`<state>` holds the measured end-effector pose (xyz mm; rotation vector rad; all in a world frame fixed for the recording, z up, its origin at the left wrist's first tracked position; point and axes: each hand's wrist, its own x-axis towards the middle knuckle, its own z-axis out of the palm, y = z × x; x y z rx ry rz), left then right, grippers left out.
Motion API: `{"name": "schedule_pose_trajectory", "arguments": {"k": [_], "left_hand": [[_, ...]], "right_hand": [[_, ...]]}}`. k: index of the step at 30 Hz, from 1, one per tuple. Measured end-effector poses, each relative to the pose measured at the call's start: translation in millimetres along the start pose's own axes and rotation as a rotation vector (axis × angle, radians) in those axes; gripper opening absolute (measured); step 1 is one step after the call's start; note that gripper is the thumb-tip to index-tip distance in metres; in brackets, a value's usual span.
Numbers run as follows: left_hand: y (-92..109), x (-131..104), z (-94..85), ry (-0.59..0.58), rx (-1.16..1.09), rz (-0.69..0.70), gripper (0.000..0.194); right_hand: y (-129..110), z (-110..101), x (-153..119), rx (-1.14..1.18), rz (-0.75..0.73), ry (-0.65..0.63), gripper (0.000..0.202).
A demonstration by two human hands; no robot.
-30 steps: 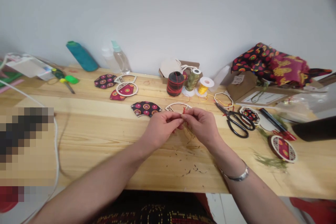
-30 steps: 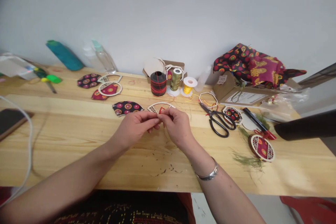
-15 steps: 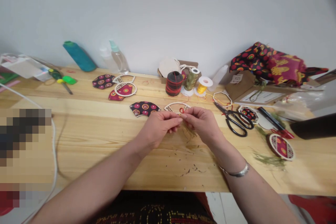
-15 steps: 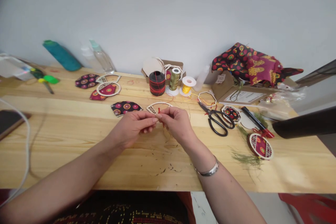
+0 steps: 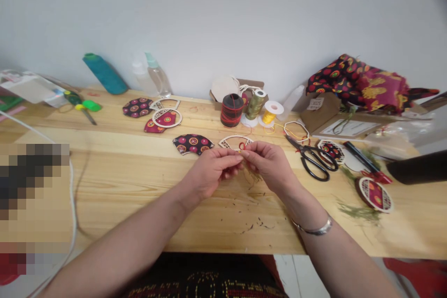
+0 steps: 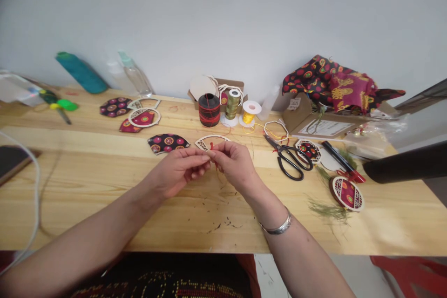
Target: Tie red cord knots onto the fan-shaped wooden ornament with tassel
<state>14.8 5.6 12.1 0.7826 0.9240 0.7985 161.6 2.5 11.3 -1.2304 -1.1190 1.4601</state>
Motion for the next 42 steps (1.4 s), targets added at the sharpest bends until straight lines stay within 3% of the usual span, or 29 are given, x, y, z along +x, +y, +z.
{"name": "schedule_pose_trajectory", "arguments": {"k": [4,8,10,14,19,25,35,42], "left_hand": [[3.1,-2.2,0.9,0.030,0.067,0.018,0.010],[7.9,-6.5,4.3,0.117,0.206,0.081,0.035],[8.6,-7.7,5.8,0.102,0.248,0.091,0.042],[6.6,-5.9,6.2,0.010,0.192,0.085,0.027],[4.7,-2.5,4.3,0.071,0.265,0.114,0.011],[4.7,-1.9,3.5,0.120,0.279,0.159,0.006],[3.2,1.3,-1.0,0.061,0.168,0.087,0.006],[2.7,1.5,0.9,0.086,0.126,0.063,0.007]], "right_hand": [[1.8,-0.5,0.3,-0.030,-0.026,0.011,0.020],[7.4,-2.8,2.3,-0.164,-0.119,0.052,0.015],[10.1,-3.1,2.7,-0.257,-0.178,0.084,0.013],[10.3,-0.7,0.8,-0.353,-0.211,0.112,0.008],[9.5,0.1,0.1,-0.305,-0.189,0.095,0.010],[10.0,-2.1,1.6,-0.258,-0.202,0.090,0.012],[7.3,-2.4,1.8,-0.156,-0.147,0.048,0.016],[8.7,-0.5,1.7,-0.153,-0.143,0.047,0.018]]}}
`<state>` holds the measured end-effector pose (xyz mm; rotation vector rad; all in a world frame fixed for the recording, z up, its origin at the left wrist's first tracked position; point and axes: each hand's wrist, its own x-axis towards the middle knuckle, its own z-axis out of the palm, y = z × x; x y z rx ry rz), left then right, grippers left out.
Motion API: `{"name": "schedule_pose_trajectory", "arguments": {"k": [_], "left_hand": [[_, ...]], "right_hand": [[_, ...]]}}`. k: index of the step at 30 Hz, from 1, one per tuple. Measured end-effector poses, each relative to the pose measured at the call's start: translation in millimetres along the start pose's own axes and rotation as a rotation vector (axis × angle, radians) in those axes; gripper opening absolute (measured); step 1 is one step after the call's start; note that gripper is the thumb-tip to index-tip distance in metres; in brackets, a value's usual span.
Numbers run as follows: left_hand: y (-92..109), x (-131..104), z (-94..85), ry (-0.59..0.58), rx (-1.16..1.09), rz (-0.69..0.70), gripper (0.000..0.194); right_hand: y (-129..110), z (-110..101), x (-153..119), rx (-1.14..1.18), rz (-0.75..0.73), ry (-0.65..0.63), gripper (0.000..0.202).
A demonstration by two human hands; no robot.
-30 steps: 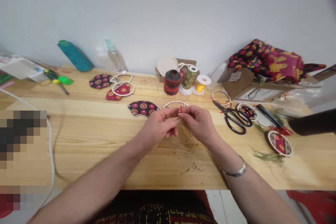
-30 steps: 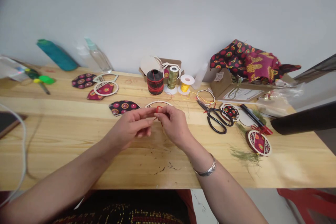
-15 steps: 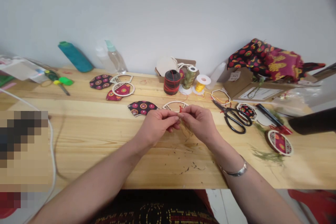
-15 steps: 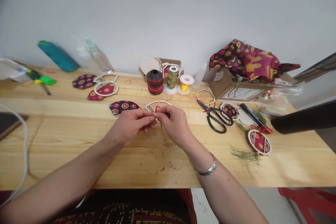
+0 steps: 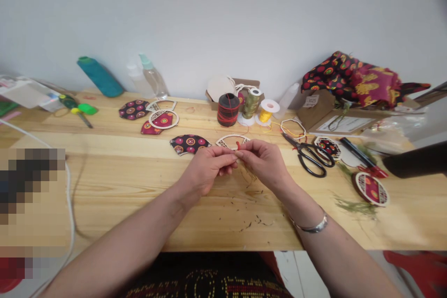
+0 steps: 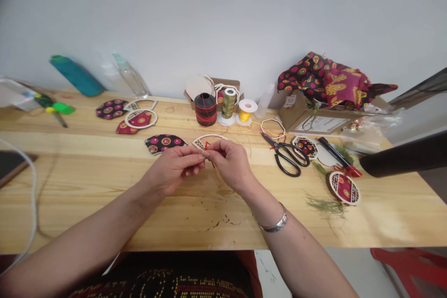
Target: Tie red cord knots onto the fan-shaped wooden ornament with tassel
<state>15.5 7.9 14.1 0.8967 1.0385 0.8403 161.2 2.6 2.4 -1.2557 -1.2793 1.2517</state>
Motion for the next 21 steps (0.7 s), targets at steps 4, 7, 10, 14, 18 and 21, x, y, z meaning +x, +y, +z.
{"name": "schedule_pose_trajectory", "arguments": {"k": [4,7,10,14,18,21], "left_hand": [[-1.7,1.5,-1.0,0.006,0.002,0.027,0.009],[-3.1,3.0,-2.5,0.019,0.006,0.045,0.012],[-3.5,3.5,-3.4,0.031,-0.004,0.053,0.012],[-2.9,3.2,-3.7,0.061,0.021,0.076,0.012],[-2.5,3.5,-2.9,0.094,0.047,0.106,0.012],[-2.2,3.7,-1.7,0.131,0.053,0.112,0.011]], "right_hand": [[-2.6,-2.0,0.1,-0.027,-0.007,-0.022,0.022],[-8.1,-7.2,0.1,-0.126,0.001,-0.091,0.029],[-14.2,-13.9,-0.1,-0.249,0.003,-0.145,0.032],[-18.7,-21.0,0.5,-0.330,-0.009,-0.158,0.016],[-18.8,-23.1,-0.1,-0.443,-0.084,-0.045,0.017],[-18.2,-19.8,-4.7,-0.555,-0.209,0.041,0.016]]}}
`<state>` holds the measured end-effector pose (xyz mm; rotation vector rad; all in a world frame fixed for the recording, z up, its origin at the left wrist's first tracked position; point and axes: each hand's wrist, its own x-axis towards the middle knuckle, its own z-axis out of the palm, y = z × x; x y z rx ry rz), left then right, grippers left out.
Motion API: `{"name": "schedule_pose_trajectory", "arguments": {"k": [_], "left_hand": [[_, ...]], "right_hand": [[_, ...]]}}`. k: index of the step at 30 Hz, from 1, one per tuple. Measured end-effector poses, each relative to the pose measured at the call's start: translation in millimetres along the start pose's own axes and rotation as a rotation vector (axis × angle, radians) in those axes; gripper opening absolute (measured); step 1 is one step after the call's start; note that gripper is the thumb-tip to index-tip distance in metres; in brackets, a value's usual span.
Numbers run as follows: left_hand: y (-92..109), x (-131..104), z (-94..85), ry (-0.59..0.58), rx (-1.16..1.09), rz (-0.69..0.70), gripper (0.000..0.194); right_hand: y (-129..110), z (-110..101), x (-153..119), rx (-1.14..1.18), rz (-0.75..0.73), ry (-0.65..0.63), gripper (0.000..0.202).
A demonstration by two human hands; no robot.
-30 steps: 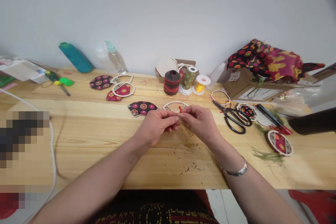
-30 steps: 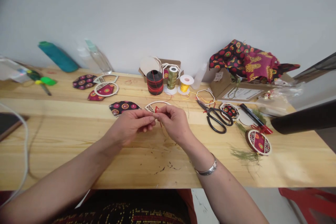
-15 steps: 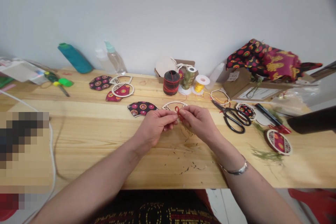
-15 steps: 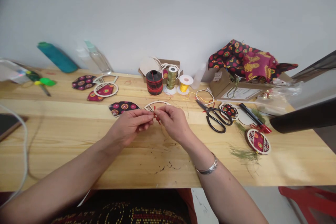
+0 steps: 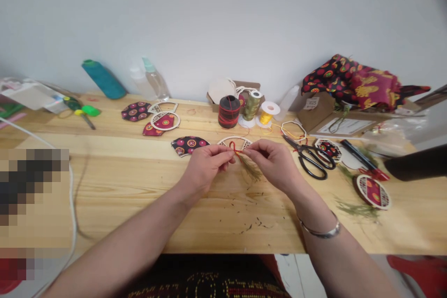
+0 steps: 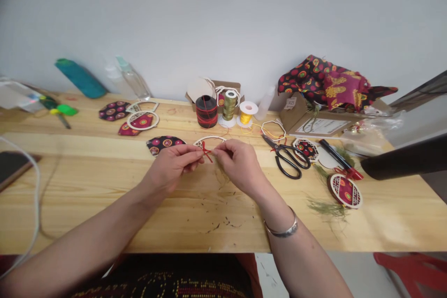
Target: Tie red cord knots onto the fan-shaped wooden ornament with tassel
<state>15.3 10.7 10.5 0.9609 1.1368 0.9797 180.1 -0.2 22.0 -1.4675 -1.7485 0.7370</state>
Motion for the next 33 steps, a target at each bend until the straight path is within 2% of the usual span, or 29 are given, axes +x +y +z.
{"name": "schedule_pose_trajectory", "arguments": {"k": [3,6,9,15,21,24,26,29,31,33], "left_hand": [[0.4,-0.2,0.9,0.039,0.002,0.004,0.012],[0.2,-0.4,0.9,0.052,-0.035,-0.016,0.014],[-1.2,-0.1,0.5,0.047,-0.092,-0.045,0.017],[-4.5,2.3,-1.1,-0.011,-0.233,-0.085,0.016],[-5.8,3.3,-1.9,-0.029,-0.381,-0.151,0.017],[-6.6,3.7,-2.2,-0.038,-0.405,-0.158,0.016],[-6.7,4.1,-2.5,-0.045,-0.406,-0.156,0.016],[-5.5,4.4,-1.7,-0.051,-0.378,-0.146,0.013],[-4.3,3.9,-0.6,-0.047,-0.346,-0.128,0.011],[-3.6,2.8,0.7,-0.048,-0.318,-0.109,0.010]], "right_hand": [[-3.6,7.1,-7.8,-0.161,-0.181,0.091,0.015],[-5.8,17.3,-15.4,-0.348,-0.344,0.125,0.021],[-6.1,26.6,-19.9,-0.456,-0.385,0.114,0.026],[-3.8,35.4,-22.4,-0.485,-0.402,0.093,0.026],[-3.2,34.6,-24.8,-0.760,-0.638,0.099,0.023],[-5.6,26.6,-22.8,-0.632,-0.739,0.091,0.021],[-6.8,19.5,-19.0,-0.389,-0.660,0.154,0.018],[-5.6,12.0,-9.9,-0.036,-0.323,0.314,0.016],[-3.0,11.5,-3.6,0.184,-0.051,0.249,0.015],[-0.6,13.9,0.8,0.477,0.195,0.073,0.017]]}}
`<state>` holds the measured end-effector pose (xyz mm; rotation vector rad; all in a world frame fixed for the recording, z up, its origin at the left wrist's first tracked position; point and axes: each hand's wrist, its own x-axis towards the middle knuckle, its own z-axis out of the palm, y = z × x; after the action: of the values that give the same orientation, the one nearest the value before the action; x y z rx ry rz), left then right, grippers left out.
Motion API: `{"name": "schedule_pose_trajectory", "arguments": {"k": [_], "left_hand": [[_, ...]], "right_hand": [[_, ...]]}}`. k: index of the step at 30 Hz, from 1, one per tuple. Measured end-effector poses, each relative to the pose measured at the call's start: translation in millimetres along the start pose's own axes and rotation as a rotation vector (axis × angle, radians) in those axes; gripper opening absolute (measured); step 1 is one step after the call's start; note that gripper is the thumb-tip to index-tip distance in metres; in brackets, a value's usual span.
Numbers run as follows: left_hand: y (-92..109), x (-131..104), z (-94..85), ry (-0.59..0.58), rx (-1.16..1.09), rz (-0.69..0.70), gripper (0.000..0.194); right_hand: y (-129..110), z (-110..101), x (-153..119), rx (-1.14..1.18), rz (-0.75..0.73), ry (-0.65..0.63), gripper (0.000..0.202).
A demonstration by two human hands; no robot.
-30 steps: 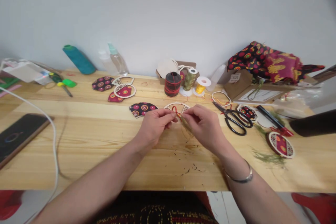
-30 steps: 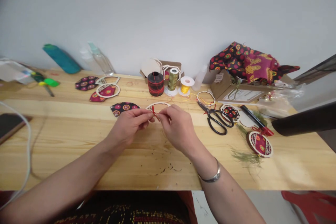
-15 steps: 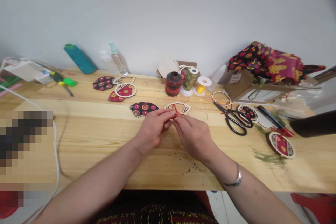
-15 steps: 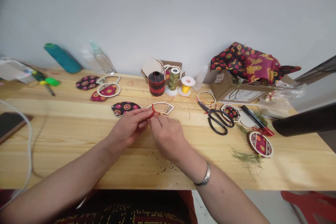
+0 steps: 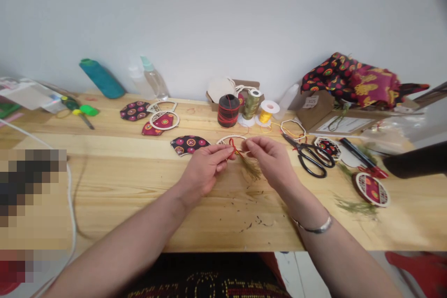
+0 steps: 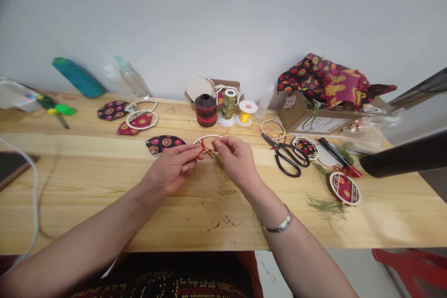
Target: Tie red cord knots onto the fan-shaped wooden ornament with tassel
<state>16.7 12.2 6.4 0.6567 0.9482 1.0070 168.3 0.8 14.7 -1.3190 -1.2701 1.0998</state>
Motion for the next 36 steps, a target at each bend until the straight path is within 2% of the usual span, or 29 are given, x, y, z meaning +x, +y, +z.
{"name": "schedule_pose_trajectory", "arguments": {"k": [2,4,11,19,36], "left_hand": [[-0.3,-1.4,0.7,-0.020,0.018,0.013,0.009],[-0.9,-2.6,0.7,-0.054,0.033,0.020,0.008],[-3.0,-3.8,-0.3,-0.106,0.088,0.045,0.009],[-0.6,-2.8,1.8,-0.108,0.110,0.060,0.009],[-0.3,-3.7,3.5,-0.072,0.158,0.065,0.008]], "right_hand": [[2.3,2.6,1.8,0.257,0.216,-0.132,0.021],[3.5,4.5,1.5,0.437,0.327,-0.202,0.025],[4.7,4.6,0.7,0.650,0.440,-0.285,0.025],[6.2,6.2,0.6,0.645,0.417,-0.296,0.028],[0.7,4.5,0.8,0.409,0.325,-0.228,0.029]]}}
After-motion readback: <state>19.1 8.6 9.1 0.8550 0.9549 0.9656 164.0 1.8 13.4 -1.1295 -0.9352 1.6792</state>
